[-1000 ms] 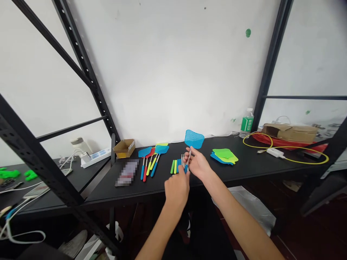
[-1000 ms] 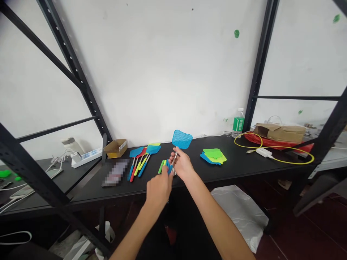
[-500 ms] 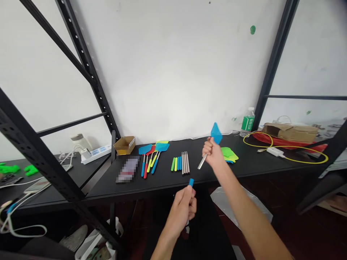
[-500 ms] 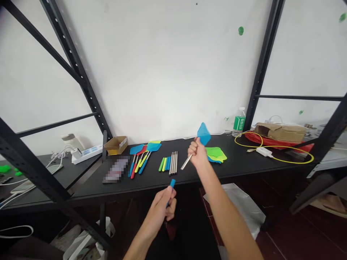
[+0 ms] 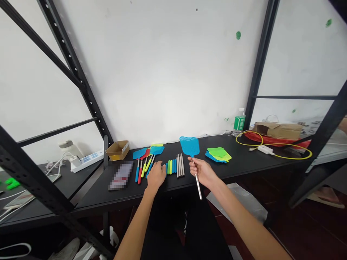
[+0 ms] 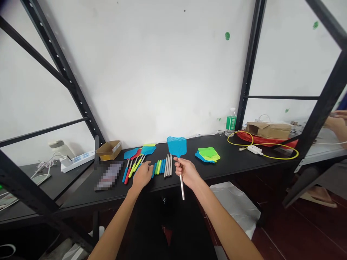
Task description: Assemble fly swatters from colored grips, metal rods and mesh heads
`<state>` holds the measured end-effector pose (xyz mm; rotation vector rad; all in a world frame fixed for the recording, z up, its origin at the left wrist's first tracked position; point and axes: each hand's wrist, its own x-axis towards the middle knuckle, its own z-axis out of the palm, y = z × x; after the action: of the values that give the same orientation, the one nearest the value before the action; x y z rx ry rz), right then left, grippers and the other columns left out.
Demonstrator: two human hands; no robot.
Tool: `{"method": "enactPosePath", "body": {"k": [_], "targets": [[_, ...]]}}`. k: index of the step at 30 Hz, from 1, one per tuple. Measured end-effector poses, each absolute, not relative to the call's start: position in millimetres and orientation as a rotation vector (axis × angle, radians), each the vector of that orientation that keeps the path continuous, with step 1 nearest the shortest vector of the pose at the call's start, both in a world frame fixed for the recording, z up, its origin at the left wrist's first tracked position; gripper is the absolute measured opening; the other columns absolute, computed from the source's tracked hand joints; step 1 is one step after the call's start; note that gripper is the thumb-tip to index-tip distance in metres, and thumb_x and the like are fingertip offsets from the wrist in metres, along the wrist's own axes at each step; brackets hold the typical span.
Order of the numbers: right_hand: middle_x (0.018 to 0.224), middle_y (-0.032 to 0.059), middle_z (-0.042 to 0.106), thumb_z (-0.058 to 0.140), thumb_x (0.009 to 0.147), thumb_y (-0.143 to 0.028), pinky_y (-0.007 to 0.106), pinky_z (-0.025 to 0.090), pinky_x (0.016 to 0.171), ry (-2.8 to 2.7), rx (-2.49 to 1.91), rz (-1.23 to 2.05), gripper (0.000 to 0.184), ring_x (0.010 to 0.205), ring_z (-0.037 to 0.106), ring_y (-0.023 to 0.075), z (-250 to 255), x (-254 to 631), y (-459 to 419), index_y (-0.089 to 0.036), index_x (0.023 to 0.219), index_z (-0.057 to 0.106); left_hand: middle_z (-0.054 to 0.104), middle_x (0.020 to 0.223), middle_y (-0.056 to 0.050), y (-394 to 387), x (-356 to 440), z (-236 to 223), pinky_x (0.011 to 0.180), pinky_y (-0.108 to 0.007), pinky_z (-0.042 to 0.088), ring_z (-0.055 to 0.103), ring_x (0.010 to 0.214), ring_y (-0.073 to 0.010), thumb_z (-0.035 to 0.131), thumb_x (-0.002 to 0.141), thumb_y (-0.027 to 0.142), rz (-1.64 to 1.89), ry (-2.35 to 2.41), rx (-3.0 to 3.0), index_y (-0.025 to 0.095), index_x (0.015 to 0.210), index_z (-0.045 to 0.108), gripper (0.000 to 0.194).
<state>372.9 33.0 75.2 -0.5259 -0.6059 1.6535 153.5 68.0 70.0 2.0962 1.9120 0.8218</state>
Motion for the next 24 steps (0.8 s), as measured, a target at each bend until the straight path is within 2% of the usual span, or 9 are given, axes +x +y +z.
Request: {"method": "enactPosePath", "body": {"k": [4,5,7,9,13,15,19,21,24], "targets": [[0.058,-0.007,0.034,0.059,0.089,-0.017,0.011,0.023,0.037,-0.622,-0.385,2.05,0.004,0.043,0.026,0.0041,78.1,366.3,16.8,-0.013,0.088,0.058,0.066,0.12,-0.014,33.1,163.6,77.8,0.08,-0.033,0.049,0.063,0.103,-0.0265,0.05,0.091,0.052,1.145,1.365,1.787,0.017,0.127,0.061,0.051],[0.058,-0.0076,0.032,0.057,0.091,-0.017,0.011,0.022,0.036,-0.631,-0.335,2.148,0.005,0.043,0.024,0.0041,80.7,363.0,12.9,-0.013,0.088,0.057,0.067,0.118,-0.014,23.6,170.0,80.8,0.076,-0.033,0.05,0.064,0.101,-0.0269,0.051,0.089,0.056,1.131,1.134,1.644,0.017,0.123,0.063,0.054],[0.058,-0.0084,0.028,0.055,0.093,-0.018,0.01,0.019,0.035,-0.653,-0.253,2.277,0.008,0.042,0.021,0.0042,86.1,354.3,6.5,-0.013,0.087,0.056,0.067,0.119,-0.015,7.3,185.1,86.4,0.08,-0.035,0.052,0.063,0.105,-0.0283,0.053,0.086,0.062,1.085,0.77,1.388,0.015,0.11,0.069,0.055],[0.057,-0.0088,0.027,0.057,0.093,-0.019,0.01,0.017,0.035,-0.679,-0.233,2.317,0.01,0.042,0.018,0.004,90.2,344.6,2.4,-0.014,0.084,0.055,0.067,0.117,-0.015,-2.9,199.4,90.6,0.083,-0.037,0.053,0.064,0.105,-0.029,0.059,0.082,0.062,1.101,0.656,1.177,0.015,0.098,0.071,0.051],[0.056,-0.009,0.028,0.062,0.09,-0.024,0.012,0.014,0.035,-0.753,-0.314,2.226,0.015,0.042,0.014,0.0036,91.1,332.1,1.0,-0.014,0.08,0.055,0.071,0.109,-0.013,-5.0,213.4,92.9,0.085,-0.039,0.054,0.067,0.1,-0.0279,0.07,0.075,0.058,1.25,0.713,0.956,0.015,0.088,0.071,0.044],[0.056,-0.0089,0.031,0.065,0.088,-0.026,0.013,0.014,0.035,-0.805,-0.36,2.168,0.017,0.042,0.014,0.0034,89.4,330.4,2.9,-0.014,0.08,0.056,0.072,0.108,-0.013,-1.6,214.6,91.8,0.084,-0.039,0.054,0.068,0.097,-0.0264,0.074,0.072,0.054,1.323,0.718,0.915,0.015,0.076,0.068,0.039],[0.055,-0.0087,0.036,0.071,0.082,-0.033,0.015,0.013,0.037,-0.946,-0.453,2.014,0.024,0.043,0.016,0.0024,88.6,327.1,7.8,-0.014,0.079,0.056,0.073,0.099,-0.012,3.6,217.9,87.3,0.082,-0.034,0.053,0.068,0.093,-0.0233,0.079,0.07,0.045,1.457,0.711,0.855,0.016,0.052,0.051,0.044],[0.054,-0.0085,0.038,0.071,0.081,-0.039,0.016,0.013,0.038,-1.049,-0.521,1.9,0.029,0.042,0.016,0.0024,89.6,323.4,8.3,-0.014,0.078,0.056,0.074,0.093,-0.012,5.5,220.8,84.9,0.078,-0.032,0.052,0.068,0.09,-0.0227,0.08,0.068,0.044,1.514,0.74,0.856,0.015,0.051,0.051,0.044],[0.053,-0.0078,0.039,0.066,0.083,-0.045,0.018,0.012,0.039,-1.236,-0.65,1.685,0.032,0.042,0.018,0.003,88.9,318.8,4.2,-0.016,0.072,0.054,0.073,0.084,-0.012,11.2,218.5,84.8,0.069,-0.029,0.051,0.067,0.079,-0.0203,0.081,0.066,0.044,1.598,0.81,0.84,0.012,0.06,0.064,0.037]]}}
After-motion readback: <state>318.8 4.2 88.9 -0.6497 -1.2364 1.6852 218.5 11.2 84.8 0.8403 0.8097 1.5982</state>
